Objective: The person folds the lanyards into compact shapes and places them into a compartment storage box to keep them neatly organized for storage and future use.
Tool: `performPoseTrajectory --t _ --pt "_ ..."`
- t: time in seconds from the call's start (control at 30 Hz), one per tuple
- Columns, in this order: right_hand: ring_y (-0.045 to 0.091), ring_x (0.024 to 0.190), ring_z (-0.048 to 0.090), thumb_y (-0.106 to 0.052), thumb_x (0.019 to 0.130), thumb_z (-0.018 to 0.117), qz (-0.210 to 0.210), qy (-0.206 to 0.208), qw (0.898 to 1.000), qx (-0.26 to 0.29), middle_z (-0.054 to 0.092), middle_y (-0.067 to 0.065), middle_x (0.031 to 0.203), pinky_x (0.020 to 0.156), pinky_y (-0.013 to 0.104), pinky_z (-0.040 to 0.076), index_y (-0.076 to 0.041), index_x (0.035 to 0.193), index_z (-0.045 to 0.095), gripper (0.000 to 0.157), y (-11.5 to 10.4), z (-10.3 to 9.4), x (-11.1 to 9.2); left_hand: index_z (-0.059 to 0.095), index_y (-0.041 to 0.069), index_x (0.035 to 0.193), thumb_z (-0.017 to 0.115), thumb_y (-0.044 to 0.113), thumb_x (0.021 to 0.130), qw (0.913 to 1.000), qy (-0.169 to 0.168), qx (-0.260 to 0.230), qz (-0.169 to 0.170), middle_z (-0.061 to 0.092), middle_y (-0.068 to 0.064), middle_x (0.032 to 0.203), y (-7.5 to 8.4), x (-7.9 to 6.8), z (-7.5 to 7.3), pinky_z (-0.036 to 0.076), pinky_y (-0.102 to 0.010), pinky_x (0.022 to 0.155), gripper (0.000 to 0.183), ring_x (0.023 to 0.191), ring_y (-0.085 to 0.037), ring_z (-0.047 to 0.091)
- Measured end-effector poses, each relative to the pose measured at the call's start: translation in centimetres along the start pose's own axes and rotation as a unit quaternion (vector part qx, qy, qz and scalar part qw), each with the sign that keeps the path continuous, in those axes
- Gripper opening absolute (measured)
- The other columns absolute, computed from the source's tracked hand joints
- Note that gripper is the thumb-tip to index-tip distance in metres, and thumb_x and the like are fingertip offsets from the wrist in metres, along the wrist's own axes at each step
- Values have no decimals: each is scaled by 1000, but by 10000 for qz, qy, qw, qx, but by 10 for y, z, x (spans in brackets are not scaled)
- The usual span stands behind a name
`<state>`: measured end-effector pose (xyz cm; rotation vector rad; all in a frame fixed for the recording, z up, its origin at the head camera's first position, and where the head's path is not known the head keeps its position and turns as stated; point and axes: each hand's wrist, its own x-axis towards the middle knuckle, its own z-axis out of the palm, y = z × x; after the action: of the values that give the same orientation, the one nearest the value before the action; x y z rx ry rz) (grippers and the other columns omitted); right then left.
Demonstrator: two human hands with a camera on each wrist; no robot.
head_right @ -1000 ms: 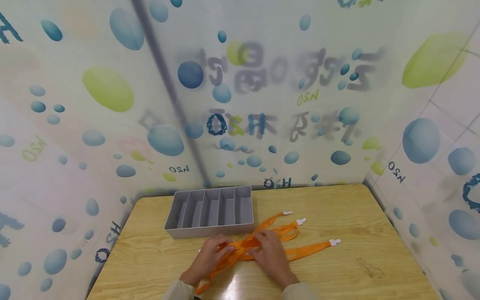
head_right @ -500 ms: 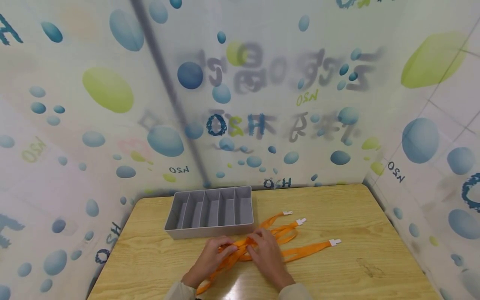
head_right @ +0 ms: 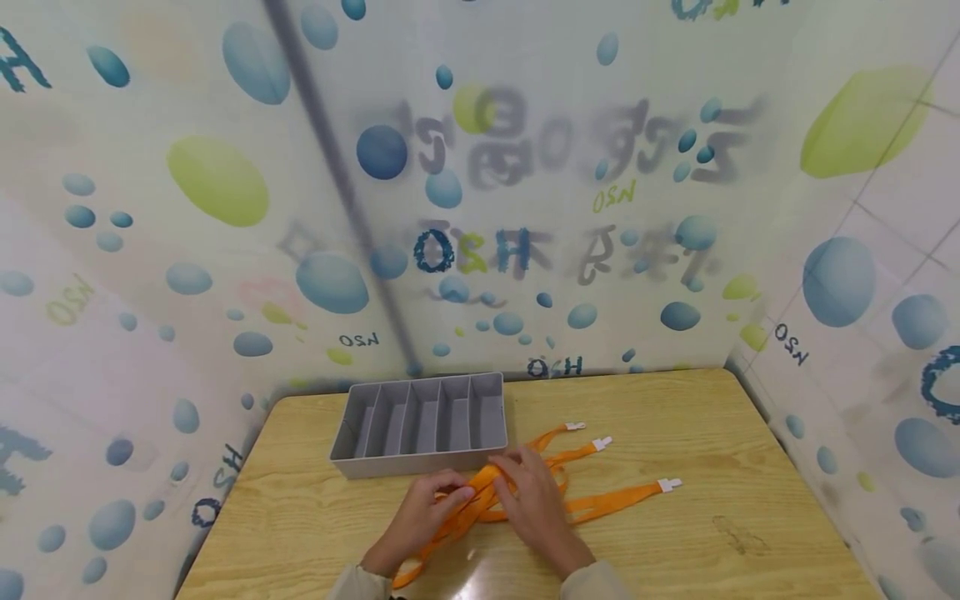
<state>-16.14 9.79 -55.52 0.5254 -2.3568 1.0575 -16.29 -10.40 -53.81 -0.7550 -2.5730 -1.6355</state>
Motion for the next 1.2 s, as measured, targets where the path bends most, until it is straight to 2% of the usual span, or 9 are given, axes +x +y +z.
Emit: performPoseTrajectory --t 0.2,0.37,0.47,0.57,0.7,0.87,1.0,1.13,1.2 --pt "9 87 52 1 87 70 -333 -16 9992 240 58 -3 100 70 26 47 -8 106 76 22 -7 -13 12 75 6 93 68 16 95 9995 62 -309 -89 72 -5 90 11 1 0 55 -28 76 13 85 -9 65" --pt "5 76 46 1 90 68 -47 -22 9991 432 49 -12 90 62 20 43 -7 106 76 20 -15 -24 20 74 -1 95 64 10 97 9973 15 -674 -284 73 -14 91 23 4 -2 55 -27 76 15 85 -8 65" --pt "3 68 41 1 91 66 110 -68 9983 564 44 -15 82 57 19 39 -8 107 76 21 -21 -29 24 72 -7 95 62 5 97 9963 0 -839 -163 72 -20 91 28 5 -2 55 -27 76 15 84 -8 65" --pt "1 62 39 5 91 64 193 -83 9960 869 48 -16 81 52 19 38 -10 107 76 25 -28 -33 28 71 -8 94 63 1 96 9952 32 -980 43 72 -22 89 32 6 -2 56 -28 75 13 83 -7 66" --pt "1 61 43 10 91 60 234 -129 9903 1363 59 -12 84 52 21 42 -12 105 75 30 -36 -37 33 73 -4 92 66 3 94 9940 79 -1053 270 73 -17 88 36 6 -2 56 -30 74 10 82 -7 66" --pt "2 62 47 12 91 58 175 -255 9863 1622 62 -8 84 54 22 46 -10 106 74 31 -44 -42 38 72 -6 91 70 6 92 9901 72 -1312 494 73 -18 86 37 5 -1 57 -34 75 11 81 -10 68" --pt "2 64 50 13 90 58 160 -280 9853 1679 63 -8 86 55 23 48 -9 106 74 31 -49 -48 40 72 -3 89 73 5 89 9884 77 -1431 497 72 -19 83 35 4 1 58 -36 73 8 77 -13 69" --pt "3 64 51 14 90 58 43 -294 9846 1724 63 -7 84 55 23 49 -9 105 74 32 -52 -51 42 72 -1 86 75 -1 86 9883 113 -1479 365 72 -18 80 32 2 4 57 -34 70 2 73 -10 67" --pt "3 64 51 13 91 58 -23 -299 9842 1743 62 -6 83 55 23 49 -10 106 74 32 -54 -53 43 72 0 93 76 0 85 9880 202 -1503 282 72 -17 80 32 1 5 57 -33 72 9 74 -8 66"
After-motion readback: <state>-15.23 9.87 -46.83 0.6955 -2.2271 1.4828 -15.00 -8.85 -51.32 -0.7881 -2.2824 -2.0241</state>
